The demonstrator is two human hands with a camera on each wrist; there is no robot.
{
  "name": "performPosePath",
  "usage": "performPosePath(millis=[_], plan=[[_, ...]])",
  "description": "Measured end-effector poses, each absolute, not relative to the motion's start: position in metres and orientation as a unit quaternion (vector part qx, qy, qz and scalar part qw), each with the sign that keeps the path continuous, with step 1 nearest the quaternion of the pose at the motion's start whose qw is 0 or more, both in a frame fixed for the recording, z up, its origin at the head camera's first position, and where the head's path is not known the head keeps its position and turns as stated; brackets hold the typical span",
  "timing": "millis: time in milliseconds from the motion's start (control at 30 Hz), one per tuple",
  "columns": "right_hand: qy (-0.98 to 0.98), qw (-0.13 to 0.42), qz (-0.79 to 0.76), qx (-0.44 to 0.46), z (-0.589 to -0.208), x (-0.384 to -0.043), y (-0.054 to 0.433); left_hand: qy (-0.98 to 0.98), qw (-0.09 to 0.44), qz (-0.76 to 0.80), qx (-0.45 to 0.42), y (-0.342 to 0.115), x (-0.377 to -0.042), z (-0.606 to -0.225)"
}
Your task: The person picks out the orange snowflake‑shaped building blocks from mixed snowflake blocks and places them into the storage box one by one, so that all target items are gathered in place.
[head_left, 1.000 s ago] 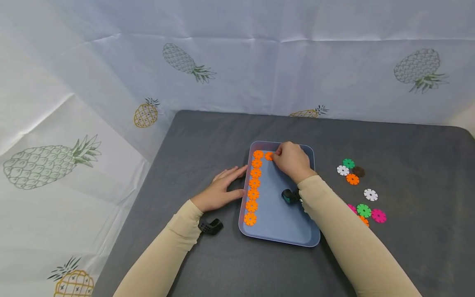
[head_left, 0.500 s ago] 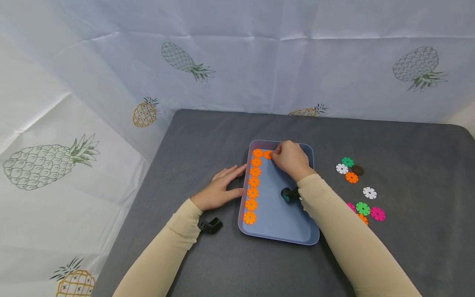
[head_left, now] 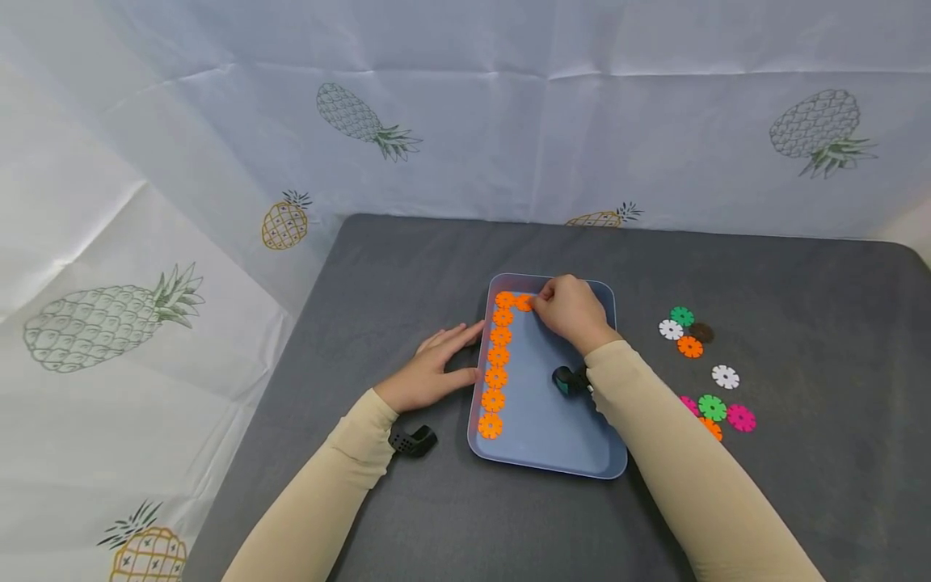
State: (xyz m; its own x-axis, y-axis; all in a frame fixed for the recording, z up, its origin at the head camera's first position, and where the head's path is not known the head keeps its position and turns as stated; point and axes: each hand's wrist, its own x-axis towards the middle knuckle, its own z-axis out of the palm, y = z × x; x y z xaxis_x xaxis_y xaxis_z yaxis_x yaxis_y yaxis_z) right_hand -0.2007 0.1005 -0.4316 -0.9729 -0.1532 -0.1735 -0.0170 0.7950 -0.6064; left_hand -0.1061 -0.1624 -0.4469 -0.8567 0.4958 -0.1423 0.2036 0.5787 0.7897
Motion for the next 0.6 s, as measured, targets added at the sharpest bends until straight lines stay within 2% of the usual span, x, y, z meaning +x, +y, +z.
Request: performPosePath(millis=[600], plan=[[0.928,0.126,-0.349,-0.034,-0.4225,-0.1975,0.1098,0.872,0.182,0.408,0.202,-0.1634,-0.1067,-0.4460]])
